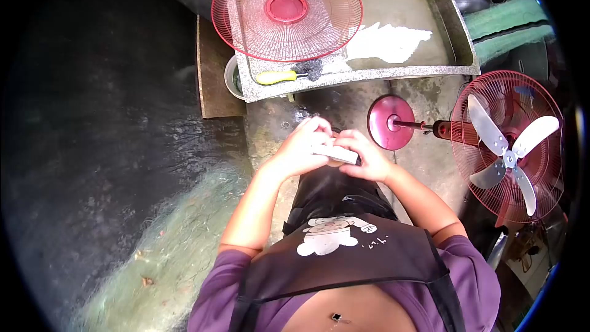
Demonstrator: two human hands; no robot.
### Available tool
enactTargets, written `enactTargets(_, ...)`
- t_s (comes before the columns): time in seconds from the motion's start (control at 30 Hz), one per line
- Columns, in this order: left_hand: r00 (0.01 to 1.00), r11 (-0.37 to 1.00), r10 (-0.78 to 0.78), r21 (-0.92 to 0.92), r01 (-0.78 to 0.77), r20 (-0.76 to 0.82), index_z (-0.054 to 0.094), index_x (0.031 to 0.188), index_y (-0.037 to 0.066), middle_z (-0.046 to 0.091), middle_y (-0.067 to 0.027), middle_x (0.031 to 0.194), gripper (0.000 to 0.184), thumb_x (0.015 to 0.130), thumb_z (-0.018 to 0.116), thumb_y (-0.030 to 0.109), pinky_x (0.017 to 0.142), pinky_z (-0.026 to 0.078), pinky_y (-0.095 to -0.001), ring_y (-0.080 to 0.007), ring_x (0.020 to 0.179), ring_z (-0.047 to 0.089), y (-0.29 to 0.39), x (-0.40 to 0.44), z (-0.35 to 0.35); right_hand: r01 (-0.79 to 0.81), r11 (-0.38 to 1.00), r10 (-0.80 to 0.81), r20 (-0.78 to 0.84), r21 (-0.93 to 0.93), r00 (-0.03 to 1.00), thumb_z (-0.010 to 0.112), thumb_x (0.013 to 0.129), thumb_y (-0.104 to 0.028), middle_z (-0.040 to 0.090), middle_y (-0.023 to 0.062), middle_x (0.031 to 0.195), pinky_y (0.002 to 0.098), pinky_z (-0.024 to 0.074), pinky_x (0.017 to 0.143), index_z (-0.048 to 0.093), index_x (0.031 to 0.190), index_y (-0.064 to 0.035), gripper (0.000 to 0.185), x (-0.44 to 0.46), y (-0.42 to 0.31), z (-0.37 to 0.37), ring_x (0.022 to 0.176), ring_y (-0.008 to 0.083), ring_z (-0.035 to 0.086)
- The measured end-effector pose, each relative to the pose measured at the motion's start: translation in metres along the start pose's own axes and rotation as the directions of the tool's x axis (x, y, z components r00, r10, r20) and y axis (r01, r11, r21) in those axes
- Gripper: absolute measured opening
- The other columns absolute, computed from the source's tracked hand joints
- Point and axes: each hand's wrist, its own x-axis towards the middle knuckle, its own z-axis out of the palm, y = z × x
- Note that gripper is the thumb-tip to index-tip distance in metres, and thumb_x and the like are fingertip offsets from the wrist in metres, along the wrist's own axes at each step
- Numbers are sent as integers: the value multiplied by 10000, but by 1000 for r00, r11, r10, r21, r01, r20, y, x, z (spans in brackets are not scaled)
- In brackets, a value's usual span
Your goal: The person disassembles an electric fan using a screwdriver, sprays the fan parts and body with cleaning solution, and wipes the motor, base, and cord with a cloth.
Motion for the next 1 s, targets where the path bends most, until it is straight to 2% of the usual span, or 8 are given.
enactTargets(0.1, 993, 986, 66, -159, -51, 96, 686, 876, 67, 520, -37, 1036, 200, 678, 707, 48, 878, 446, -319, -188, 1008, 527, 35, 25, -17, 83, 993, -89, -67, -89, 994, 826, 693, -167, 566, 105, 1058, 389, 494, 833, 571, 1005, -67, 415, 12, -42, -32, 950, 292, 602)
enactTargets(0.17, 997, 890, 47, -456, -11, 68, 693, 932, 54, 464, -32, 1087, 196, 737, 713, 60, 911, 420, -299, -149, 1040, 493, 52, 37, -13, 205, 979, -199, -255, 0, 946, 848, 685, -192, 568, 102, 1014, 376, 499, 809, 534, 1047, -81, 492, 21, -60, -33, 910, 299, 605)
enactTargets(0.3, 998, 883, -58, -466, 46, -11, 521, 1255, 50, 425, -36, 1191, 401, 876, 651, 49, 937, 430, -295, -139, 1095, 464, 53, 64, 12, 68, 989, -107, -326, -129, 939, 769, 778, -143, 600, 115, 1115, 377, 507, 857, 523, 1234, -78, 523, 25, -61, -52, 1032, 259, 644)
enactTargets(0.37, 977, 866, -197, -481, 138, -76, 451, 1342, 70, 426, -46, 1208, 487, 896, 646, 46, 912, 454, -291, -116, 1054, 479, 56, 77, 12, 8, 980, 87, -462, 199, 883, 667, 825, -32, 610, 76, 1201, 327, 505, 878, 518, 1329, -35, 525, 29, -53, -61, 1019, 167, 617)
enactTargets(0.4, 962, 848, -259, -496, 186, -82, 367, 1430, 92, 432, -55, 1221, 601, 900, 648, 49, 874, 472, -284, -102, 1002, 496, 52, 83, 9, -34, 944, 178, -420, 328, 890, 644, 825, -4, 607, 75, 1218, 312, 500, 881, 519, 1342, -29, 532, 31, -53, -73, 1013, 154, 611)
enactTargets(0.5, 932, 907, -313, -349, 236, -183, 461, 1399, 82, 509, -48, 1191, 527, 908, 651, 69, 831, 462, -234, -86, 943, 517, 21, 90, -5, -84, 866, 263, -306, 493, 915, 592, 820, 53, 618, 69, 1222, 278, 492, 881, 514, 1380, -30, 572, 45, -44, -108, 1010, 128, 610)
enactTargets(0.8, 730, 880, -474, -245, 406, -493, 539, 1327, 52, 557, -51, 1127, 447, 894, 619, -26, 822, 485, -233, -91, 946, 549, -30, 72, -48, -283, 954, 241, -317, -94, 917, 663, 806, -125, 666, 149, 913, 378, 517, 806, 631, 1070, -66, 272, 120, -16, -152, 895, 324, 672)
enactTargets(1.0, 612, 824, -565, -352, 443, -553, 550, 1303, 14, 593, -49, 1123, 391, 915, 600, 2, 901, 469, -252, -96, 959, 554, -43, 57, -86, -284, 951, 244, -270, -120, 932, 659, 805, -149, 666, 166, 943, 422, 523, 797, 627, 1071, -74, 278, 141, -33, -160, 907, 388, 657)
